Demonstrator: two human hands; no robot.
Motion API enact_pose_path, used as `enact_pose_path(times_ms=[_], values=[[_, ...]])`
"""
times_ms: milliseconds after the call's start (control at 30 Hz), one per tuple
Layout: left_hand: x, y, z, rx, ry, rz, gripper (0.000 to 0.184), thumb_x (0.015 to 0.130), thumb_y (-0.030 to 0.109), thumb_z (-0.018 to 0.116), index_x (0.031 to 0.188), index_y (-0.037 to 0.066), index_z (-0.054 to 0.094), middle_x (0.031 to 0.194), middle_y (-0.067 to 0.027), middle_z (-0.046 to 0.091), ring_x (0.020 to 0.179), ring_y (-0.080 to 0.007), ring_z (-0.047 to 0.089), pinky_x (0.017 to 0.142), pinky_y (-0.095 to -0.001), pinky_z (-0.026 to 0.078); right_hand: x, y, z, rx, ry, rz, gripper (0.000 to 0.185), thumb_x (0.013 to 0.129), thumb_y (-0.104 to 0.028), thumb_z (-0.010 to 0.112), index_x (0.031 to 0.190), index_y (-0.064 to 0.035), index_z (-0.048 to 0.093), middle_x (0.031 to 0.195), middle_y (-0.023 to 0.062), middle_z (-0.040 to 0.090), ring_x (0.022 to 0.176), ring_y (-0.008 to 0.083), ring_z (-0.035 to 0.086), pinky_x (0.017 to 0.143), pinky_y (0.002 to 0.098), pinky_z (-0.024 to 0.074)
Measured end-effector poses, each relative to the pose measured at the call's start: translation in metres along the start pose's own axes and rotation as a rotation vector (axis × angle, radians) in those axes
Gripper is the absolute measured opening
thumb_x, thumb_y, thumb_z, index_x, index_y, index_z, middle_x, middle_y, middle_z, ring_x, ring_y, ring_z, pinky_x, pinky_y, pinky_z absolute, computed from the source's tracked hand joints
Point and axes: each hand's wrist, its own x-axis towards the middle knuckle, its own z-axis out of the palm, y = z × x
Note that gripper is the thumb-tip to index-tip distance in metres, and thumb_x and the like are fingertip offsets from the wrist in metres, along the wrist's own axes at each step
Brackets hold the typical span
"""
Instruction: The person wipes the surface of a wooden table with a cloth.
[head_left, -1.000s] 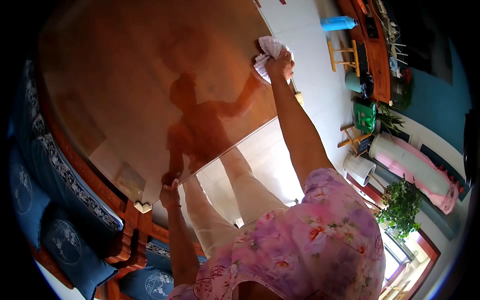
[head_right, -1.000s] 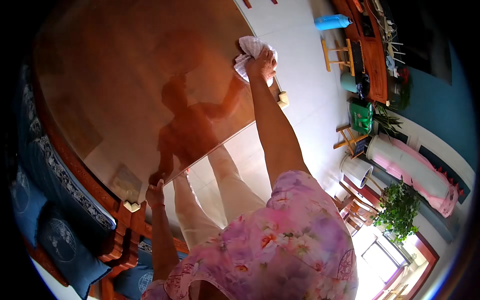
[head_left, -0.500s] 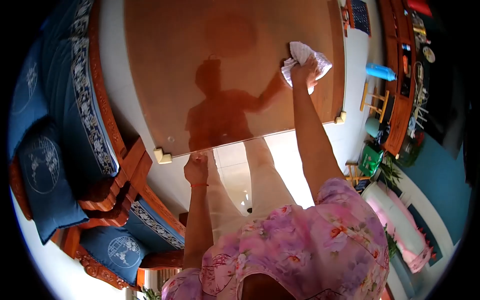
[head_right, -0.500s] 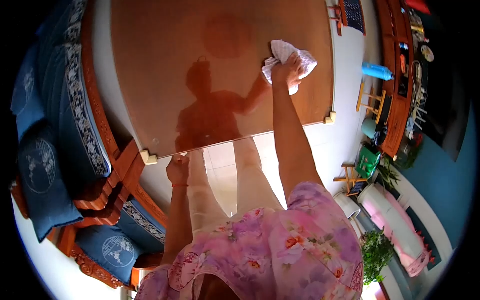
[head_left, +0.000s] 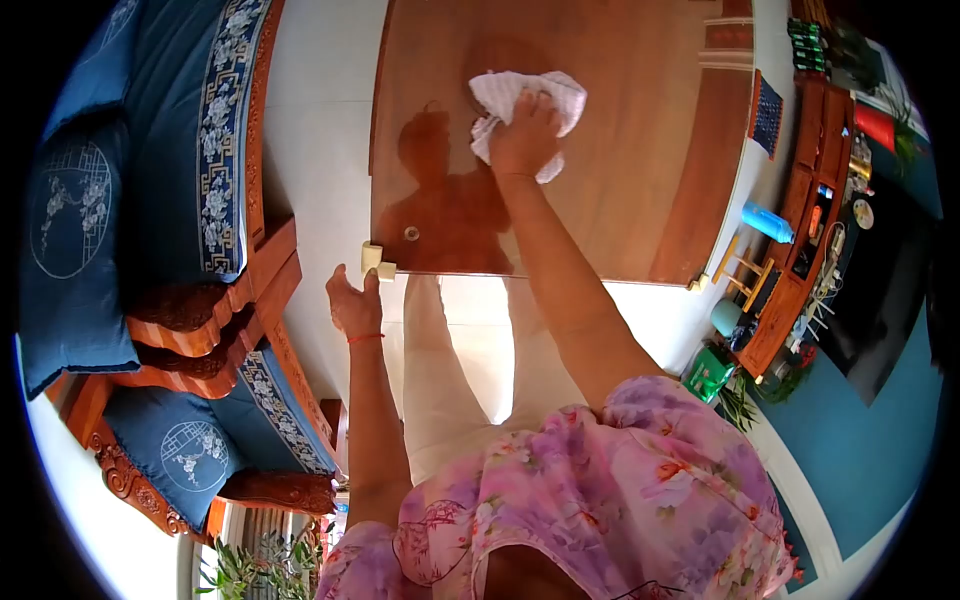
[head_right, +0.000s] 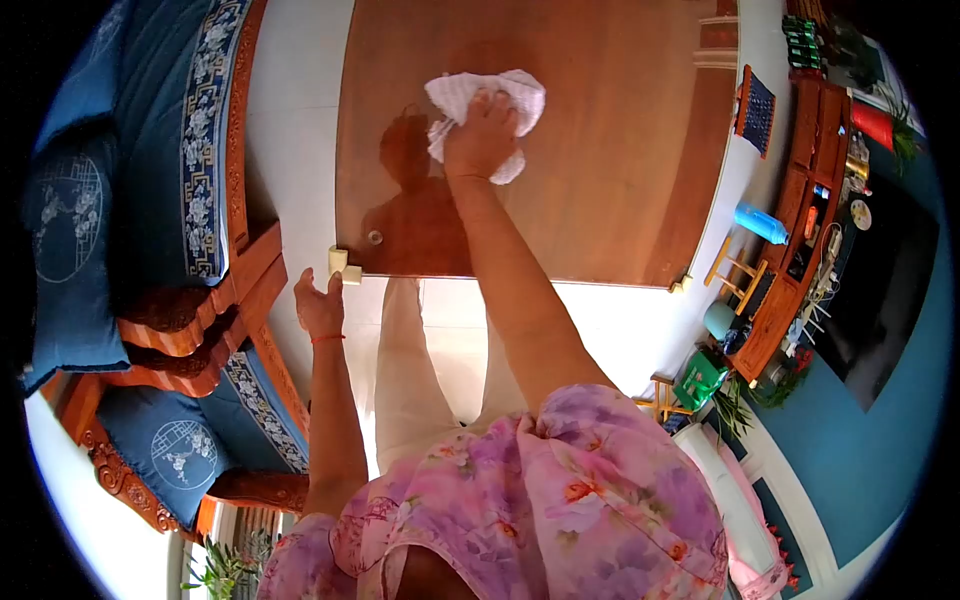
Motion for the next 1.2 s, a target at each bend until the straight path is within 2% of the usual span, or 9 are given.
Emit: enact_pose_path(times_ms=[200, 233, 367, 500, 767, 900, 967, 1067, 1200], values=[[0.013, 0.002, 0.011, 0.02, -0.131, -0.08, 0.058, 0.077, 0.04, 0.068, 0.12, 0.002, 0.054, 0.12, -0.0173, 0.055, 0.109, -0.0325, 0.055, 0.09, -0.041, 0.044, -0.039, -0.08, -0.008, 0.114, -0.022, -0.183, 0.042, 0.072, -0.016, 0.061, 0.114, -0.0157, 0.059, 0.13, 0.0082, 0.048, 0.113, 0.0359, 0.045, 0.079, 0.0504, 0.0443], [0.014, 0.001, 0.013, 0.014, -0.159, -0.078, 0.058, 0.078, 0.039, 0.067, 0.12, 0.002, 0.053, 0.121, -0.0166, 0.055, 0.109, -0.0327, 0.055, 0.091, -0.0415, 0.044, -0.045, -0.091, 0.0, 0.259, 0.035, -0.194, 0.028, 0.082, -0.017, 0.052, 0.108, -0.0144, 0.059, 0.125, 0.0071, 0.05, 0.114, 0.0334, 0.044, 0.075, 0.0505, 0.0398], [0.014, 0.003, 0.019, -0.05, -0.175, -0.037, 0.04, 0.079, 0.036, 0.065, 0.106, 0.006, 0.061, 0.098, -0.0166, 0.065, 0.092, -0.0326, 0.062, 0.078, -0.0406, 0.048, -0.076, -0.115, -0.005, 0.368, -0.05, -0.301, 0.028, 0.08, -0.018, 0.053, 0.107, -0.0145, 0.059, 0.126, 0.0068, 0.049, 0.115, 0.0313, 0.044, 0.08, 0.0497, 0.0374], [0.012, 0.001, 0.027, 0.032, -0.121, 0.058, 0.029, 0.081, 0.03, 0.061, 0.101, 0.008, 0.059, 0.097, -0.0173, 0.062, 0.088, -0.0368, 0.06, 0.075, -0.0449, 0.047, -0.092, -0.09, -0.021, 0.418, -0.139, -0.467, 0.029, 0.079, -0.017, 0.053, 0.108, -0.0143, 0.059, 0.125, 0.0062, 0.05, 0.115, 0.0297, 0.044, 0.083, 0.0487, 0.0364], [0.017, -0.009, 0.033, 0.171, -0.112, 0.165, 0.029, 0.084, 0.031, 0.057, 0.103, 0.009, 0.06, 0.091, -0.0182, 0.064, 0.08, -0.038, 0.062, 0.066, -0.0445, 0.049, -0.064, 0.063, -0.046, 0.359, -0.249, -0.191, 0.053, 0.066, -0.012, 0.065, 0.118, -0.0163, 0.057, 0.129, 0.007, 0.049, 0.117, 0.0307, 0.044, 0.087, 0.047, 0.0391], [0.026, -0.024, 0.039, 0.217, -0.101, 0.227, 0.036, 0.087, 0.034, 0.054, 0.109, 0.006, 0.06, 0.095, -0.0193, 0.064, 0.085, -0.038, 0.062, 0.069, -0.0445, 0.048, -0.042, 0.152, -0.044, 0.163, -0.164, -0.047, 0.053, 0.067, -0.014, 0.064, 0.119, -0.0176, 0.055, 0.132, 0.0046, 0.044, 0.12, 0.0302, 0.04, 0.089, 0.05, 0.0386], [0.026, -0.015, 0.037, 0.336, -0.157, 0.094, 0.039, 0.087, 0.037, 0.052, 0.11, 0.005, 0.059, 0.096, -0.0197, 0.064, 0.087, -0.0384, 0.061, 0.07, -0.0447, 0.048, -0.024, 0.193, -0.054, 0.108, -0.303, 0.106, 0.057, 0.071, -0.015, 0.063, 0.127, -0.0195, 0.051, 0.138, 0.0022, 0.037, 0.127, 0.0279, 0.034, 0.095, 0.0521, 0.0362], [0.036, -0.028, 0.042, 0.445, -0.132, 0.122, 0.042, 0.088, 0.04, 0.049, 0.11, 0.007, 0.06, 0.089, -0.0202, 0.065, 0.08, -0.0379, 0.063, 0.066, -0.0451, 0.049, -0.012, 0.259, -0.05, 0.045, -0.247, 0.216, 0.059, 0.074, -0.02, 0.062, 0.131, -0.0222, 0.047, 0.14, -0.0024, 0.035, 0.128, 0.0257, 0.033, 0.097, 0.0529, 0.035], [0.039, -0.03, 0.04, 0.468, -0.09, 0.24, 0.044, 0.09, 0.043, 0.047, 0.115, 0.009, 0.058, 0.085, -0.0177, 0.067, 0.072, -0.0343, 0.065, 0.061, -0.0436, 0.05, -0.01, 0.366, -0.025, 0.054, -0.014, 0.208, 0.06, 0.074, -0.021, 0.061, 0.133, -0.0199, 0.045, 0.138, 0.0057, 0.042, 0.125, 0.0299, 0.039, 0.099, 0.0526, 0.0341]])
